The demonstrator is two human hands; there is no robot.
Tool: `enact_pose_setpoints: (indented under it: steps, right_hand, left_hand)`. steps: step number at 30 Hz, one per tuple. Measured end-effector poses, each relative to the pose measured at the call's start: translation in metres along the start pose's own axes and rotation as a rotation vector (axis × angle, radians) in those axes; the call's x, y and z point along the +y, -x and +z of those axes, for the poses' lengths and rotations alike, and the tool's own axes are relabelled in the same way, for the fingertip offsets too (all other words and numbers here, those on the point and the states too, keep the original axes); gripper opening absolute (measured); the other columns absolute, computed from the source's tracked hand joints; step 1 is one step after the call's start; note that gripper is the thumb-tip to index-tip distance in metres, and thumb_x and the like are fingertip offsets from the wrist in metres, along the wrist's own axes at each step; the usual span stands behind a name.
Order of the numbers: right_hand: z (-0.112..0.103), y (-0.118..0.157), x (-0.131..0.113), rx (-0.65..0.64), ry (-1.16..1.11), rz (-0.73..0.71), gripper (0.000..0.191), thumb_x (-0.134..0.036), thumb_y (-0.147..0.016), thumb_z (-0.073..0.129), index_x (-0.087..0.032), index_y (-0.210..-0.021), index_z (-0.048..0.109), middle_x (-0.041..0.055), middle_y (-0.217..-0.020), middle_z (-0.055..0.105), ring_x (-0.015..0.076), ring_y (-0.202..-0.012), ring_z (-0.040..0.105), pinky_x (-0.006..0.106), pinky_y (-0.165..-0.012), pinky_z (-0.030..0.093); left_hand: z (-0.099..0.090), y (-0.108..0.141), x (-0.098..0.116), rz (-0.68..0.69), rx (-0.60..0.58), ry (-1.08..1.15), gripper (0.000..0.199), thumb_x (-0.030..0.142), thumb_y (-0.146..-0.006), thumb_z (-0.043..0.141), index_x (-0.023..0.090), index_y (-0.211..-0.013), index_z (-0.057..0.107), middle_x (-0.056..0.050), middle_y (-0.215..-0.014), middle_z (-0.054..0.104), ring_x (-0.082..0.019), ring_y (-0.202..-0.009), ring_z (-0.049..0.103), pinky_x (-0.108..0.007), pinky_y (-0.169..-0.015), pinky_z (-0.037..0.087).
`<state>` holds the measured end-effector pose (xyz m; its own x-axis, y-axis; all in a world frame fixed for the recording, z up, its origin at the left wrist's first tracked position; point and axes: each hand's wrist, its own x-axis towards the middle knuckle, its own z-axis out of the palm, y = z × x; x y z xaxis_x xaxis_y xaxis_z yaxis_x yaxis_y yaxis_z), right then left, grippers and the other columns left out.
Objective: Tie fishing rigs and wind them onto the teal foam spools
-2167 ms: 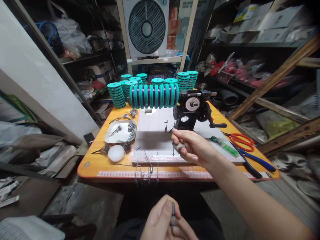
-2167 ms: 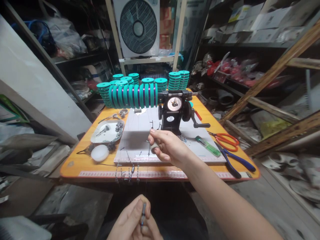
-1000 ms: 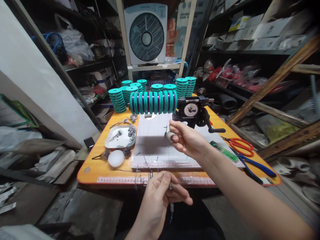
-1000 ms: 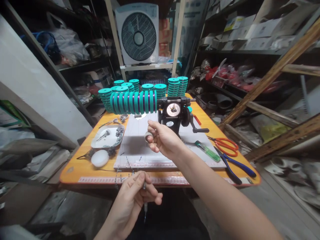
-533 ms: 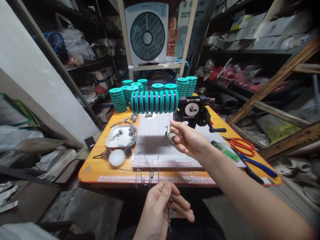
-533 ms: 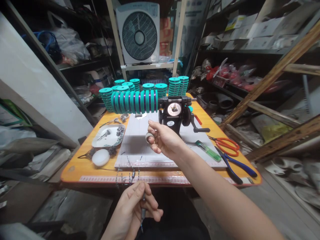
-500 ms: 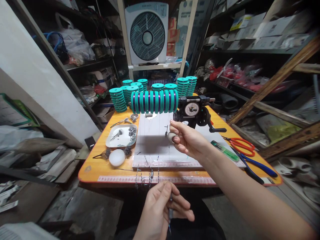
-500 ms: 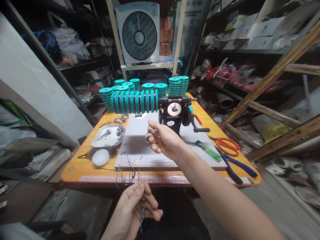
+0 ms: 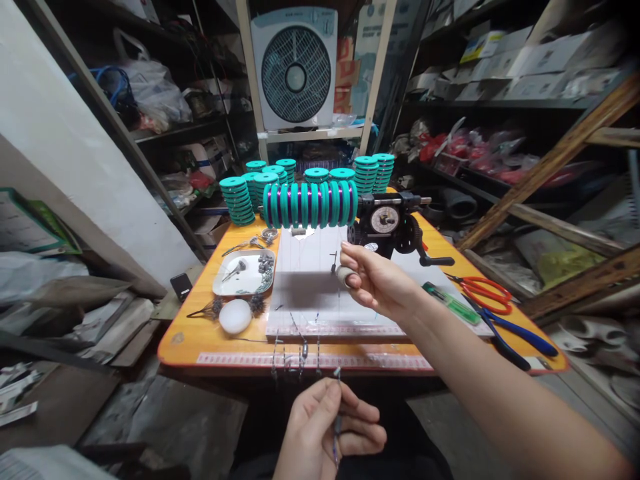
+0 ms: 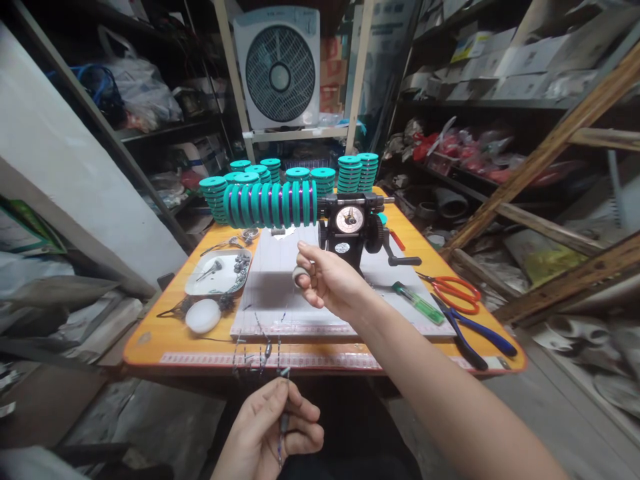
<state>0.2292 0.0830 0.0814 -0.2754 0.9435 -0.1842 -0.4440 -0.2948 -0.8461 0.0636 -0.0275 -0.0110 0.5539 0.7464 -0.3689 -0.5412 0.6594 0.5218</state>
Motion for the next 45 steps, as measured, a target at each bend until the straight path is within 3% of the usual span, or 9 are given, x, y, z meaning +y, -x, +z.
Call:
enact_pose_setpoints:
  steps: [9, 19, 29, 33, 36, 39, 42, 43, 45]
  right_hand:
    - [-0.002, 0.001, 0.0, 0.005, 0.005, 0.005, 0.04, -0.045, -0.084, 0.058, -0.017, -0.068, 0.036, -0.0045, -0.051, 0.044, 0.0025, -0.032, 0.034, 0.011, -0.027, 0.023]
    - [-0.002, 0.0, 0.001, 0.007, -0.003, -0.008, 0.038, -0.045, -0.085, 0.058, -0.017, -0.069, 0.037, -0.0041, -0.052, 0.046, 0.0033, -0.035, 0.036, 0.011, -0.027, 0.024]
    - [-0.004, 0.002, -0.001, -0.001, -0.001, -0.005, 0.038, -0.044, -0.085, 0.058, -0.017, -0.068, 0.037, -0.0042, -0.052, 0.044, 0.0027, -0.034, 0.034, 0.011, -0.027, 0.024]
    - [-0.003, 0.002, -0.003, 0.004, -0.001, -0.016, 0.037, -0.043, -0.087, 0.056, -0.016, -0.069, 0.038, -0.004, -0.053, 0.043, 0.0033, -0.036, 0.036, 0.011, -0.027, 0.026]
    - [-0.003, 0.002, -0.005, 0.013, -0.003, -0.035, 0.035, -0.04, -0.088, 0.055, -0.016, -0.068, 0.039, -0.004, -0.054, 0.041, 0.0038, -0.04, 0.04, 0.01, -0.027, 0.027]
    - [-0.002, 0.002, -0.007, 0.002, 0.011, -0.037, 0.035, -0.039, -0.089, 0.054, -0.016, -0.067, 0.039, -0.0036, -0.054, 0.041, 0.0043, -0.041, 0.042, 0.01, -0.028, 0.029]
    - [0.0, 0.003, -0.01, -0.038, 0.045, -0.016, 0.037, -0.041, -0.089, 0.052, -0.015, -0.066, 0.038, -0.0022, -0.053, 0.045, 0.0045, -0.039, 0.042, 0.011, -0.027, 0.029]
    - [0.0, 0.003, -0.011, -0.052, 0.057, -0.009, 0.038, -0.041, -0.09, 0.052, -0.015, -0.066, 0.038, -0.0019, -0.053, 0.046, 0.0046, -0.038, 0.042, 0.011, -0.027, 0.03]
    - [0.0, 0.004, -0.013, -0.079, 0.079, 0.0, 0.038, -0.041, -0.09, 0.051, -0.015, -0.066, 0.038, -0.0015, -0.052, 0.048, 0.0048, -0.036, 0.041, 0.012, -0.028, 0.031]
  left_hand:
    - [0.0, 0.004, 0.002, -0.041, -0.022, 0.003, 0.032, 0.036, -0.071, 0.074, 0.008, -0.069, 0.059, -0.014, -0.073, 0.07, -0.02, -0.061, 0.069, -0.026, -0.058, 0.057]
    - [-0.001, 0.007, -0.001, -0.043, 0.0, -0.032, 0.027, 0.035, -0.081, 0.063, 0.009, -0.073, 0.059, -0.013, -0.077, 0.07, -0.019, -0.065, 0.069, -0.027, -0.062, 0.055]
    - [-0.002, 0.006, -0.002, -0.016, 0.026, -0.089, 0.03, 0.039, -0.079, 0.065, 0.01, -0.074, 0.058, -0.013, -0.078, 0.07, -0.02, -0.067, 0.069, -0.028, -0.063, 0.054]
    - [-0.006, 0.002, -0.006, 0.133, 0.148, -0.343, 0.04, 0.05, -0.079, 0.061, 0.01, -0.079, 0.06, -0.014, -0.083, 0.071, -0.022, -0.073, 0.069, -0.031, -0.072, 0.055]
    - [-0.013, 0.004, -0.008, 0.331, 0.318, -0.655, 0.047, 0.051, -0.082, 0.056, 0.013, -0.109, 0.062, -0.012, -0.09, 0.071, -0.021, -0.077, 0.069, -0.029, -0.077, 0.054]
    - [-0.015, 0.008, -0.001, 0.474, 0.413, -0.996, 0.048, 0.04, -0.086, 0.055, 0.02, -0.13, 0.053, -0.003, -0.072, 0.069, -0.013, -0.06, 0.064, -0.02, -0.067, 0.05]
    - [-0.002, 0.005, 0.021, 0.614, 0.423, -1.153, 0.036, 0.033, -0.086, 0.058, 0.023, -0.121, 0.062, 0.002, -0.056, 0.059, -0.008, -0.044, 0.052, -0.017, -0.054, 0.043]
    - [0.006, 0.001, 0.031, 0.692, 0.408, -1.145, 0.031, 0.031, -0.085, 0.058, 0.024, -0.115, 0.065, 0.001, -0.061, 0.062, -0.008, -0.048, 0.053, -0.017, -0.059, 0.044]
    - [0.026, -0.012, 0.052, 0.815, 0.328, -1.089, 0.024, 0.03, -0.086, 0.057, 0.024, -0.107, 0.066, -0.004, -0.098, 0.068, -0.013, -0.09, 0.063, -0.018, -0.085, 0.045]
